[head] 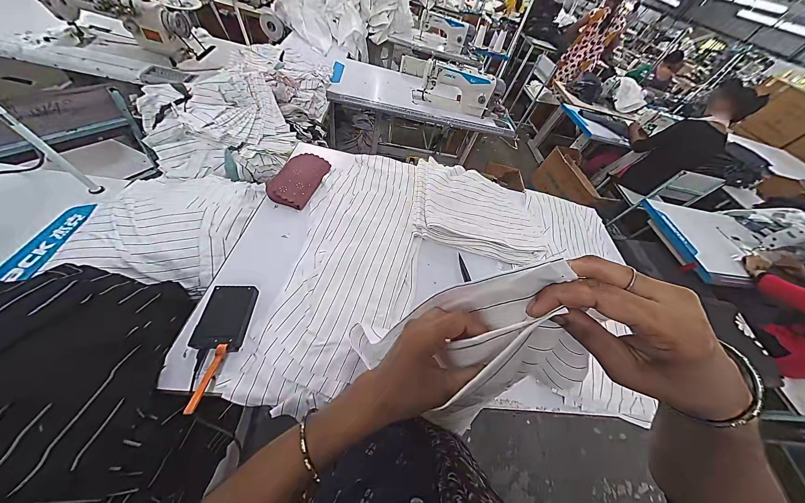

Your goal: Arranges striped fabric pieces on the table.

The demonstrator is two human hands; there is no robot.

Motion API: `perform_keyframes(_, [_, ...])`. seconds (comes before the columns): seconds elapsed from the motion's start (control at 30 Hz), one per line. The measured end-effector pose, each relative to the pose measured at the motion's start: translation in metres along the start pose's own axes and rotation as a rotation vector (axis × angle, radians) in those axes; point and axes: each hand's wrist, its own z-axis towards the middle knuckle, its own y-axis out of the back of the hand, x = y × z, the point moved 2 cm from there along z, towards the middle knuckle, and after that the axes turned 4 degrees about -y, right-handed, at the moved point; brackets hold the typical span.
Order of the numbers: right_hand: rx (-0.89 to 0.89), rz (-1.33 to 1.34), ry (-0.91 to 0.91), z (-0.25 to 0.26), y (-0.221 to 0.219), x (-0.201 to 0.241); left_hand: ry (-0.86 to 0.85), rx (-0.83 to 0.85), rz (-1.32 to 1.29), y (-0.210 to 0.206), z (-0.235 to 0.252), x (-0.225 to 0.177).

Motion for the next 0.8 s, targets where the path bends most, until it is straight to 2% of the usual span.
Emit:
perform_keyframes(0.1, [-0.061,-0.003,-0.080,-0.011,0.015,-0.008,0.162,0.300,-0.162,0.025,-0.018,0.001])
perform_keyframes(0.2, [-0.186,-0.075,-0.240,-0.030,0.040,-0.032,0.309,0.472,-0.028,0.060,-0.052,-0.010])
perform_keyframes(0.3, [-0.248,-0.069,-0.375,-0.048,0.044,-0.057,0.199,0.422,0.212,0.098,-0.069,-0.028])
perform_keyframes(0.4, [-0.243,-0.117,-0.472,-0.055,0.026,-0.075,-0.001,0.377,0.624,0.125,-0.053,-0.058])
perform_keyframes(0.47, [-0.247,-0.133,-0.533,-0.055,0.015,-0.089,-0.065,0.397,0.782,0.134,-0.040,-0.074])
perform_keyframes(0.53, [-0.273,-0.121,-0.560,-0.050,0.010,-0.097,-0.094,0.427,0.814,0.135,-0.033,-0.081])
perform_keyframes(0.67, [-0.389,-0.110,-0.498,-0.037,0.026,-0.095,-0.081,0.428,0.892,0.140,-0.032,-0.082])
perform_keyframes(0.73, [-0.458,-0.047,-0.504,-0.034,0.034,-0.096,-0.022,0.341,0.841,0.156,-0.031,-0.078])
perform_keyframes(0.8, [-0.458,0.039,-0.567,-0.028,0.027,-0.109,0.135,0.246,0.699,0.183,-0.029,-0.057])
